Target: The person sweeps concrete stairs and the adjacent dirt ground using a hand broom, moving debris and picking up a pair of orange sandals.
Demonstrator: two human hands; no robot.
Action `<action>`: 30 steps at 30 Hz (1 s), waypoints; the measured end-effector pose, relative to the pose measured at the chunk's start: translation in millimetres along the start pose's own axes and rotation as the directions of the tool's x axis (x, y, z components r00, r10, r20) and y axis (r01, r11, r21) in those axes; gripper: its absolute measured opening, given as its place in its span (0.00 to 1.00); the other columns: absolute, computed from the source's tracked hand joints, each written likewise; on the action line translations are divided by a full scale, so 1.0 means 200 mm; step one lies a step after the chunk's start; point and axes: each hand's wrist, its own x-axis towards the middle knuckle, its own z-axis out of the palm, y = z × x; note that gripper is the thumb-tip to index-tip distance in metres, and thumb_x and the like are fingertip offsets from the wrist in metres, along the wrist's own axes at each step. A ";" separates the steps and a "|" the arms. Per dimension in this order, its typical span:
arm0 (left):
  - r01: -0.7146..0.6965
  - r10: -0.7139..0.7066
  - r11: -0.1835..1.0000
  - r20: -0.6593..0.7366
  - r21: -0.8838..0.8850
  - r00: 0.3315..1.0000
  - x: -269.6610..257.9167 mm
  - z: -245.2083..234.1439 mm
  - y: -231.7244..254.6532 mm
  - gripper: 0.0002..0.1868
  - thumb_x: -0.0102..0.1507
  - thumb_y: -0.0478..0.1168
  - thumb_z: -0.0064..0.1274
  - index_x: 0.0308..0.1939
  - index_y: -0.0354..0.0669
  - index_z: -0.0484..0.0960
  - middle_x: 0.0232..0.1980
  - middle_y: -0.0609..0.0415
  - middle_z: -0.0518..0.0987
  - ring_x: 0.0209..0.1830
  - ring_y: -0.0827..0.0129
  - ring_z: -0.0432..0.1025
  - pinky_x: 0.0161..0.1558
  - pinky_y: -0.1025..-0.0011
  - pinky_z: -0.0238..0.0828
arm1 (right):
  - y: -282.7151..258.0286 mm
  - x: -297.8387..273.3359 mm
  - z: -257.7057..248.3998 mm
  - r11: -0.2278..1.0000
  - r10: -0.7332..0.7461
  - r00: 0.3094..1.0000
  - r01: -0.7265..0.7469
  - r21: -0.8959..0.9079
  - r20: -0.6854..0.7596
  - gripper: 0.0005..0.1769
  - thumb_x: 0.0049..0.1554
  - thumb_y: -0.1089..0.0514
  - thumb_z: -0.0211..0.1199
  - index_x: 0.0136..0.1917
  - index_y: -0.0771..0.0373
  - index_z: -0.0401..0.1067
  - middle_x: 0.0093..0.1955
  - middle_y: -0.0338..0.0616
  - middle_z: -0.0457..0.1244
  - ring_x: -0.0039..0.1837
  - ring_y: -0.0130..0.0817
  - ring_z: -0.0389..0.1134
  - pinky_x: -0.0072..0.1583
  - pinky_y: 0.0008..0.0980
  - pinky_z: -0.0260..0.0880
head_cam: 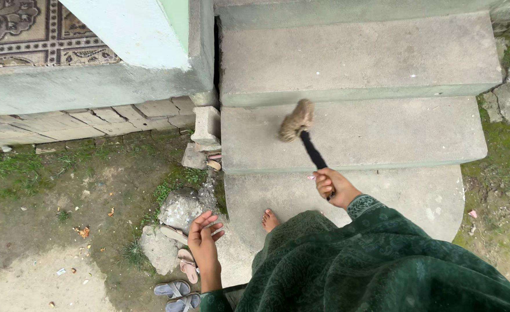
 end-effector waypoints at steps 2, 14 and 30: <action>0.010 -0.010 1.000 -0.018 0.000 1.000 0.00 0.01 0.00 0.22 0.66 0.28 0.31 0.57 0.37 0.78 0.50 0.50 0.81 0.41 0.69 0.76 0.40 0.69 0.77 | 0.07 0.06 0.12 0.999 0.034 0.999 -0.033 -0.023 0.043 0.07 0.64 0.60 0.53 0.49 0.67 0.64 0.29 0.28 0.53 0.26 0.14 0.51 0.25 0.16 0.52; 0.046 -0.032 0.994 -0.138 0.099 0.990 -0.04 -0.04 0.07 0.18 0.68 0.29 0.34 0.57 0.35 0.77 0.49 0.48 0.81 0.40 0.67 0.77 0.40 0.70 0.77 | -0.03 0.65 0.14 0.976 0.043 0.998 -0.052 0.213 0.050 0.14 0.66 0.57 0.54 0.48 0.73 0.65 0.29 0.31 0.56 0.24 0.17 0.54 0.24 0.17 0.54; -0.049 0.037 0.994 0.125 0.094 0.991 0.10 0.22 0.11 0.22 0.66 0.27 0.30 0.57 0.37 0.77 0.51 0.49 0.81 0.41 0.69 0.76 0.41 0.71 0.76 | 0.12 0.12 0.15 0.995 0.008 1.000 -0.009 0.096 0.014 0.07 0.64 0.58 0.55 0.45 0.63 0.66 0.28 0.27 0.55 0.26 0.14 0.53 0.26 0.15 0.54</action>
